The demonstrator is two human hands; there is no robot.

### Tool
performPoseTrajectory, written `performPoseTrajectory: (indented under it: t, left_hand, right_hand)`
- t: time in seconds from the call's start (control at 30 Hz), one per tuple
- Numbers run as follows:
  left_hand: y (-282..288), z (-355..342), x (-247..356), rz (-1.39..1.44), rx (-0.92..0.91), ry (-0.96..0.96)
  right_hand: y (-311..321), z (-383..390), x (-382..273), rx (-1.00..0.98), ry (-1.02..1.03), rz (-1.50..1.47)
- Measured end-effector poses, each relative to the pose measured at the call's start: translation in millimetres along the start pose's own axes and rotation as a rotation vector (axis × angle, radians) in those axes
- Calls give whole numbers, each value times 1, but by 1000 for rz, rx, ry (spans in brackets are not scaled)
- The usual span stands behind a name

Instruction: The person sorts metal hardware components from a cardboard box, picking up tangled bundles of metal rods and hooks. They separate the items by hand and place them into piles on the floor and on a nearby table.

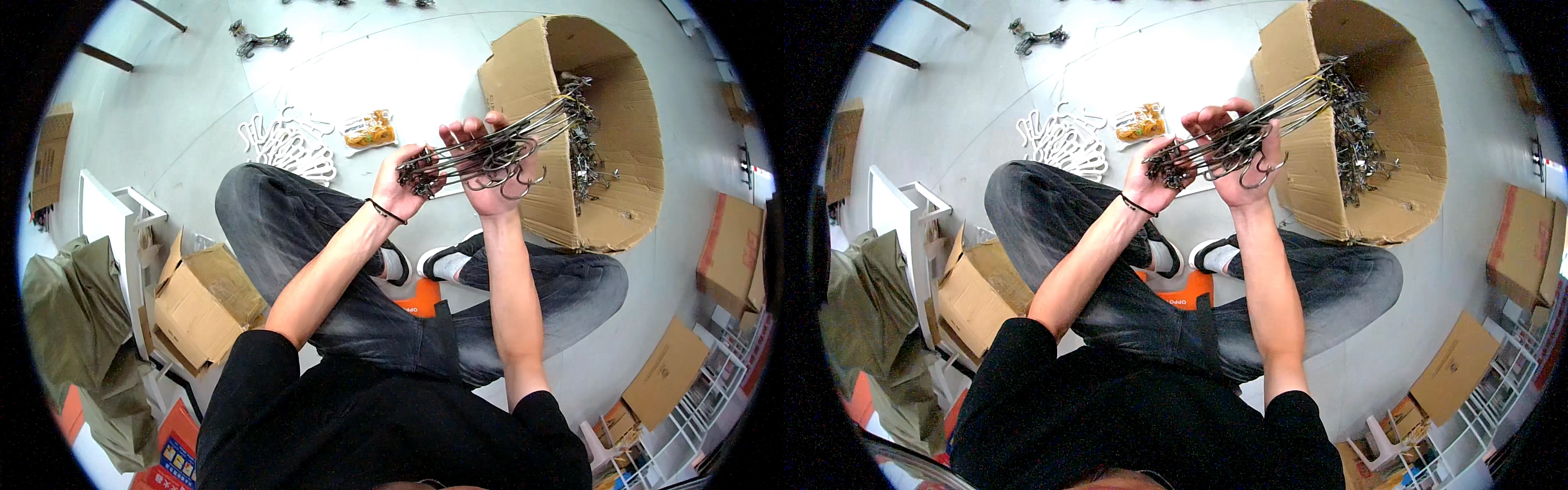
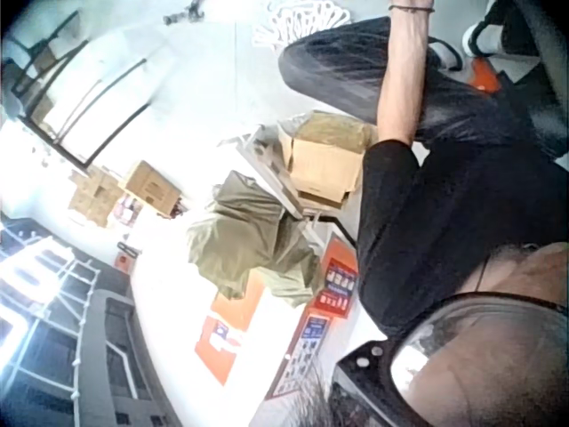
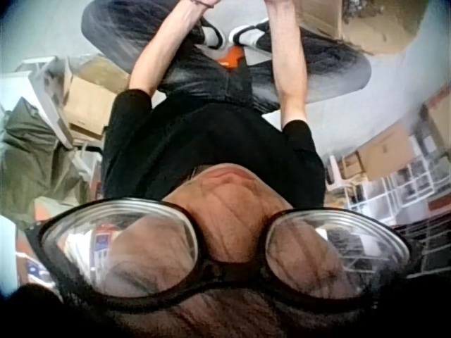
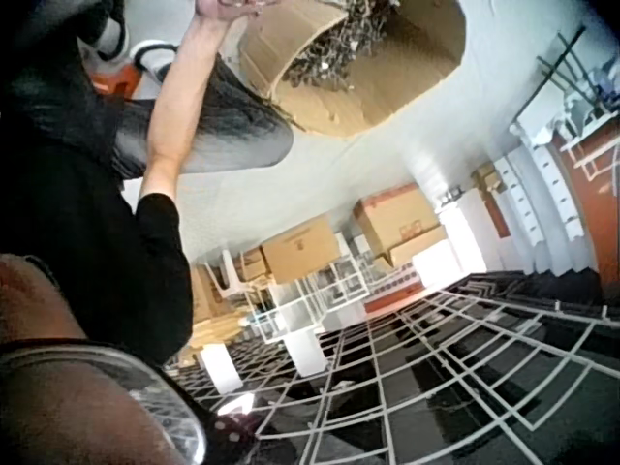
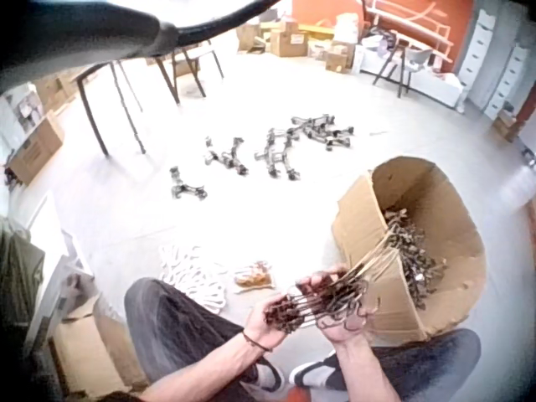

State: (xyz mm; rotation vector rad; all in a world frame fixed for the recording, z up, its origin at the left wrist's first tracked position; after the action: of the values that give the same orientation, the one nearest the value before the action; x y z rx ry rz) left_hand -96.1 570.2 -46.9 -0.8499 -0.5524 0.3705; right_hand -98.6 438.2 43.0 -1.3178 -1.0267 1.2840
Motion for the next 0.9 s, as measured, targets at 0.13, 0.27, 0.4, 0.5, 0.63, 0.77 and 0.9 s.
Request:
performPoseTrajectory:
  t: [0.13,0.27,0.4,0.5,0.63,0.77,0.9]
  left_hand:
    - [8,-9,-4,46,20,62]
    - [22,-22,0,-116,224,22]
    - [87,-30,-18,-419,671,-15]
    - [72,-24,-34,-452,549,80]
    - [67,-20,-32,-442,512,89]
    - [71,-34,-29,-488,495,107]
    - [74,-41,-26,-487,514,90]
  right_hand:
    - [17,-16,1,-244,-184,18]
    - [37,-43,-3,-40,-51,169]
    - [61,-96,-11,50,229,382]
    - [77,-130,-8,-28,441,471]
    - [139,-156,10,52,638,507]
    - [264,-175,12,442,793,916]
    - [259,-185,5,382,680,763]
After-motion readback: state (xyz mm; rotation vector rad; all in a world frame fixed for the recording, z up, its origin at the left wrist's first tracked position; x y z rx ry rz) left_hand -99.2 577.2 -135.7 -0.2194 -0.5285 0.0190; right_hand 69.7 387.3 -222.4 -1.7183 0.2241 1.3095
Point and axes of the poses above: each hand's wrist, its own z-axis away from the middle knuckle, its own y-axis out of the back of the hand, x = y × z, the point moved 3 cm from there along -z, towards the middle knuckle, and after that the axes turned 15 degrees about -z, right-handed, at the moved point
